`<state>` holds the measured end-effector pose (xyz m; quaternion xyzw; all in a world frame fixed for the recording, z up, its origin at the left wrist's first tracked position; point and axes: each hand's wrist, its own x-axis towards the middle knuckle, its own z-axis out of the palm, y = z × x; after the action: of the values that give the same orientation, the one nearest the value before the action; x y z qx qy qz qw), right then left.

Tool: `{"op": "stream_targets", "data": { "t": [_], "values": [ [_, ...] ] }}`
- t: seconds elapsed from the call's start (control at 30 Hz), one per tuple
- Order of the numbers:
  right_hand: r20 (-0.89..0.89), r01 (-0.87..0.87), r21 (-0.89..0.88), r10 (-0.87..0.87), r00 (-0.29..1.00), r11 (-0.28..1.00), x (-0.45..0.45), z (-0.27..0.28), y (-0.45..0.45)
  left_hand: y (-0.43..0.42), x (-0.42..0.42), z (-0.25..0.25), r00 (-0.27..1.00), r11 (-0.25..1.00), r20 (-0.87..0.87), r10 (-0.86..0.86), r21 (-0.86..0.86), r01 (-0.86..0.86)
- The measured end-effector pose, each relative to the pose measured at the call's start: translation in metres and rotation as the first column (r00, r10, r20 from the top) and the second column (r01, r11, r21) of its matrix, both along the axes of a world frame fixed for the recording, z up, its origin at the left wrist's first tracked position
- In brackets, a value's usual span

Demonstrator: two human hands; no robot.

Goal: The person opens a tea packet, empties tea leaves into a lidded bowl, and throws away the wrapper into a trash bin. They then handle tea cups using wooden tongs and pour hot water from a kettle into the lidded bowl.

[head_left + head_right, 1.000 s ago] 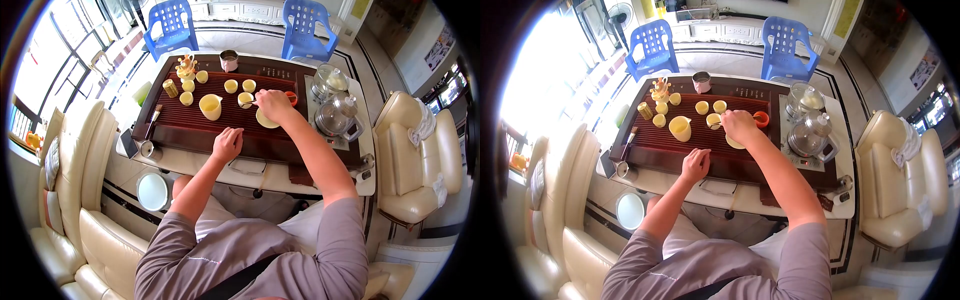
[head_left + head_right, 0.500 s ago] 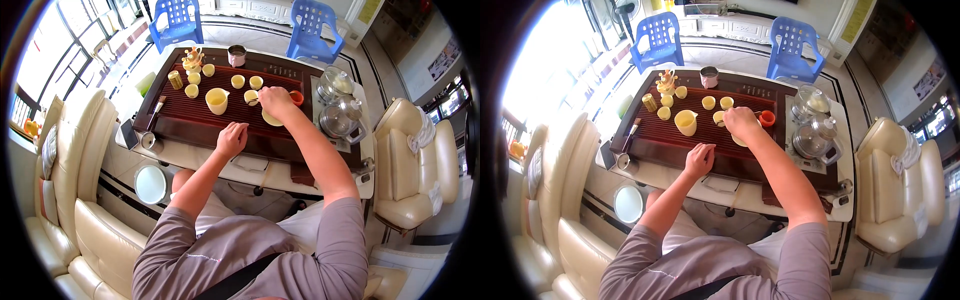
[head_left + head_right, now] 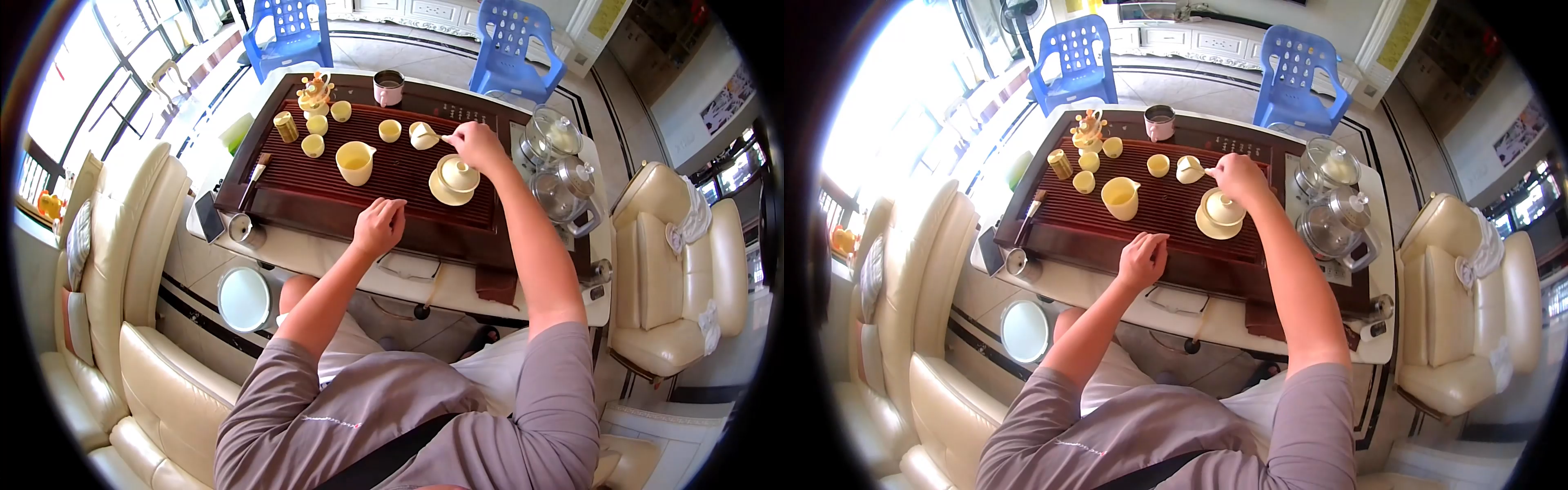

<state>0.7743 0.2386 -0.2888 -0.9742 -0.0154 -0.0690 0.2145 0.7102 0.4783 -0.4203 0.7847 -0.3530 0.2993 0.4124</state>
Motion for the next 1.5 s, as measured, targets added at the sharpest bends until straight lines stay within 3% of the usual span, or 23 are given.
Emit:
{"op": "stream_targets", "data": {
  "t": [0.07,0.1,0.17,0.2,0.27,0.3,0.37,0.4,0.47,0.5,0.57,0.67,0.7,0.8,0.83,0.9,0.93,0.97,1.0,1.03,1.07,1.2,1.5],
  "values": [
    [-0.019,0.014,0.195,-0.01,1.0,0.981,0.009,-0.015,-0.017,0.0,0.0,0.001,1.0,1.0,0.001,-0.002,-0.004,0.002],
    [-0.02,0.017,0.195,-0.013,1.0,0.981,0.011,-0.022,-0.021,0.0,0.0,0.001,1.0,1.0,0.002,-0.002,-0.008,0.002],
    [-0.179,0.126,0.549,-0.031,0.983,0.826,0.015,-0.033,-0.028,-0.001,0.001,-0.001,1.0,1.0,0.007,0.001,-0.014,-0.001],
    [-0.179,0.127,0.549,-0.032,0.983,0.826,0.014,-0.033,-0.03,-0.002,0.001,-0.001,1.0,1.0,0.014,0.007,-0.021,-0.007],
    [-0.334,0.25,0.734,0.016,0.942,0.631,0.011,-0.032,-0.033,-0.001,0.0,-0.001,1.0,1.0,-0.002,0.009,-0.018,-0.009],
    [-0.333,0.249,0.736,0.016,0.943,0.63,0.011,-0.034,-0.034,-0.001,0.0,-0.001,1.0,1.0,-0.017,0.011,-0.016,-0.011],
    [-0.389,0.318,0.84,0.08,0.918,0.44,0.011,-0.037,-0.038,-0.001,0.001,-0.002,1.0,1.0,-0.023,0.009,-0.009,-0.009],
    [-0.389,0.318,0.84,0.079,0.918,0.439,0.01,-0.038,-0.041,-0.001,0.0,-0.002,0.999,1.0,-0.031,0.009,-0.003,-0.009],
    [-0.43,0.406,0.902,0.212,0.878,0.148,0.009,-0.04,-0.047,-0.001,0.0,-0.002,1.0,1.0,-0.03,0.01,0.009,-0.01],
    [-0.429,0.405,0.902,0.211,0.878,0.147,0.009,-0.042,-0.048,-0.001,0.0,0.0,0.999,1.0,-0.029,0.013,0.021,-0.012],
    [-0.481,0.492,0.87,0.253,0.84,0.021,0.01,-0.046,-0.05,-0.001,0.0,0.002,1.0,1.0,-0.009,0.011,0.01,-0.011],
    [-0.491,0.505,0.863,0.223,0.842,-0.008,0.01,-0.048,-0.051,-0.002,0.0,0.001,1.0,1.0,0.012,0.007,-0.006,-0.007],
    [-0.49,0.504,0.863,0.223,0.843,-0.009,0.008,-0.041,-0.05,-0.002,0.0,0.001,1.0,1.0,0.015,0.008,-0.012,-0.008],
    [-0.431,0.407,0.89,0.087,0.898,0.204,0.006,-0.025,-0.052,-0.002,0.0,0.001,1.0,1.0,0.008,0.011,-0.008,-0.011],
    [-0.43,0.407,0.891,0.086,0.899,0.204,0.01,-0.024,-0.052,-0.002,0.0,0.0,1.0,1.0,0.009,0.01,-0.008,-0.009],
    [-0.234,0.258,0.676,-0.13,0.963,0.69,0.015,-0.022,-0.049,-0.001,0.001,0.0,1.0,1.0,-0.001,0.012,0.008,-0.012],
    [-0.233,0.257,0.676,-0.131,0.964,0.69,0.015,-0.022,-0.048,-0.002,0.001,0.0,1.0,1.0,0.0,0.012,0.007,-0.012],
    [-0.125,0.206,0.407,-0.169,0.978,0.89,0.015,-0.022,-0.047,-0.002,0.001,0.0,1.0,1.0,0.004,0.013,-0.003,-0.013],
    [-0.01,0.165,0.082,-0.165,0.986,0.983,0.014,-0.02,-0.043,-0.002,0.0,0.0,1.0,1.0,0.008,0.017,-0.013,-0.017],
    [0.098,0.141,-0.257,-0.12,0.988,0.956,0.013,-0.018,-0.038,-0.001,0.0,0.0,1.0,1.0,0.007,0.021,-0.015,-0.021],
    [0.059,0.093,-0.366,-0.077,0.995,0.926,0.011,-0.016,-0.034,-0.001,0.0,-0.001,1.0,1.0,0.0,0.02,-0.006,-0.02],
    [-0.049,-0.018,-0.547,-0.01,0.999,0.837,0.022,-0.024,-0.023,-0.001,-0.001,0.0,0.999,1.0,-0.029,0.026,0.009,-0.026],
    [-0.015,0.01,-0.516,-0.021,1.0,0.857,0.019,-0.008,-0.012,-0.002,0.001,-0.001,1.0,1.0,-0.012,0.015,-0.024,-0.015]
  ]
}}
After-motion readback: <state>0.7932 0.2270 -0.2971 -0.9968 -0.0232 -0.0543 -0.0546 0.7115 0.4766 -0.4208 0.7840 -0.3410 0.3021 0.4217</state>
